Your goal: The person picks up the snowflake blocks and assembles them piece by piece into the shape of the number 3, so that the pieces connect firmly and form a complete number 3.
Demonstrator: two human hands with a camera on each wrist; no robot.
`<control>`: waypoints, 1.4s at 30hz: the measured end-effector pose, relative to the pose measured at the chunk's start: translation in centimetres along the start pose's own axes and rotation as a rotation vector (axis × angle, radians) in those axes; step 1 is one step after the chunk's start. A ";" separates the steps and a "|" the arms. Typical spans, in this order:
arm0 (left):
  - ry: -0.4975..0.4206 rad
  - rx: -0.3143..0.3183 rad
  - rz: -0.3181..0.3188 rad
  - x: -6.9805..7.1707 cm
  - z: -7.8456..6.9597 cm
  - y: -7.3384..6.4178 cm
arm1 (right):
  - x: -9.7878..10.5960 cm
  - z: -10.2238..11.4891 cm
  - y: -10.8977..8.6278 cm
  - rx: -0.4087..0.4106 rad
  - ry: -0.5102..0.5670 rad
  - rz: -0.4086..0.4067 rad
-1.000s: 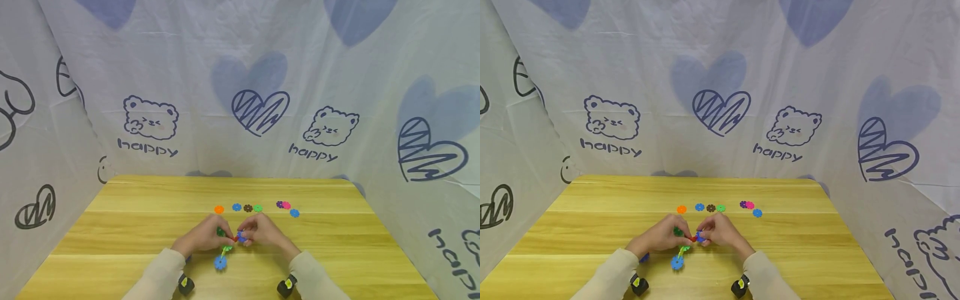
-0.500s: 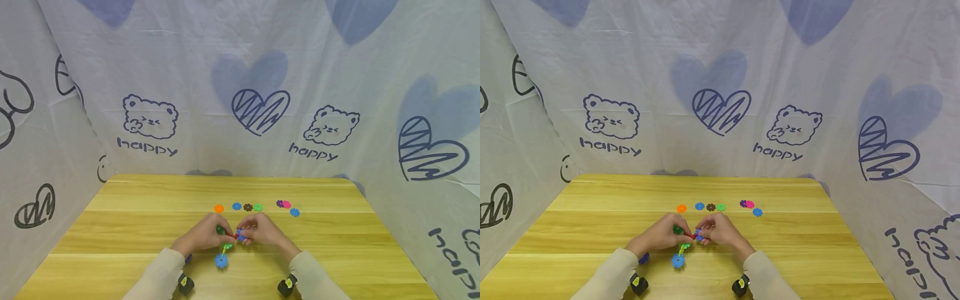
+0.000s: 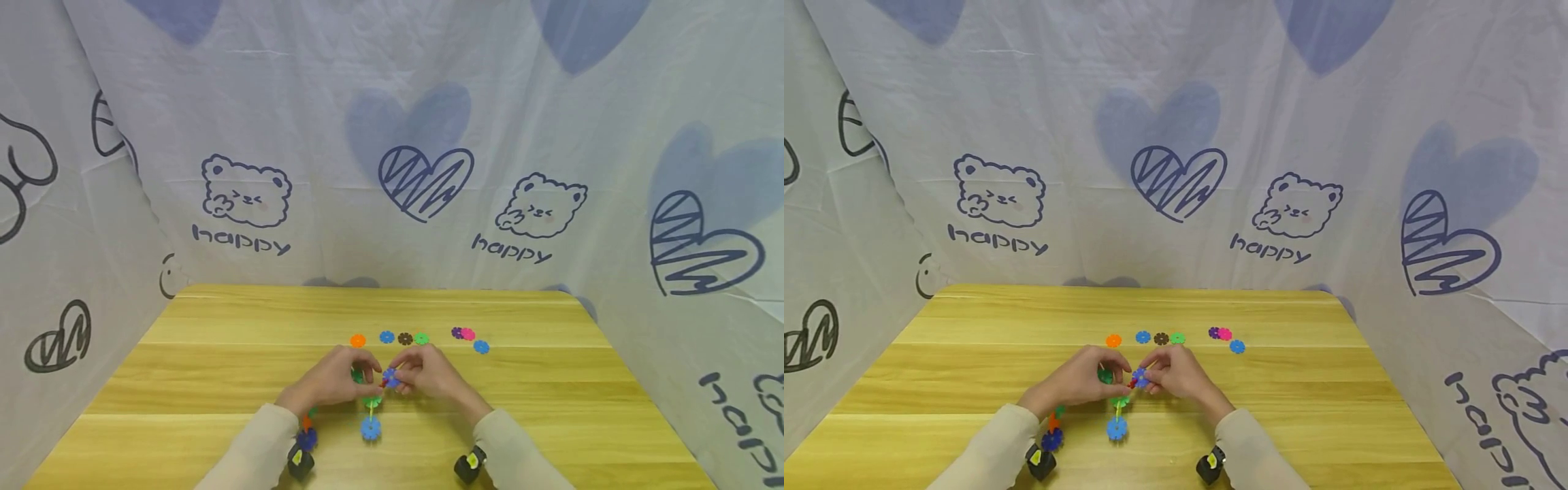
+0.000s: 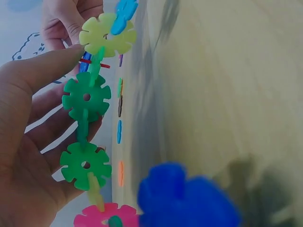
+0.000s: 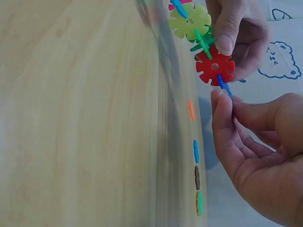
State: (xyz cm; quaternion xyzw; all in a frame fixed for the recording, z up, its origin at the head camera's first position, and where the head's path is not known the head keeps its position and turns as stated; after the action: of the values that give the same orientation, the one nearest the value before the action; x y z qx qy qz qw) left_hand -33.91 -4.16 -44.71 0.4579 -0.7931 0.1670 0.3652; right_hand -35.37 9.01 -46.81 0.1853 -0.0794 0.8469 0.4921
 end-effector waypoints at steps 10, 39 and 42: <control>-0.036 0.019 0.033 0.0 -0.1 0.5 | 0.2 0.0 0.2 -0.018 0.062 -0.049; -0.142 0.093 0.139 -1.1 0.8 0.6 | 0.7 -0.5 -0.1 -0.003 0.097 -0.070; -0.140 0.100 0.135 -1.0 0.9 0.6 | 1.8 -0.8 -0.3 -0.006 0.078 -0.082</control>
State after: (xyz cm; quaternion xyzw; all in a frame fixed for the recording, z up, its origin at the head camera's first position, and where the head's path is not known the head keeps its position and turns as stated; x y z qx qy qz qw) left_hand -34.46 -3.76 -46.00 0.4318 -0.8363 0.1983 0.2735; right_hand -36.08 10.82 -46.88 0.1536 -0.0551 0.8323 0.5297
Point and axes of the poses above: each hand's wrist, its own y-axis towards the middle knuckle, its own x-axis out of the back of the hand, z = x × y, the point moved 10 cm from there along y, towards the middle knuckle, and after that the axes turned 6 degrees about x, right-handed, at the moved point
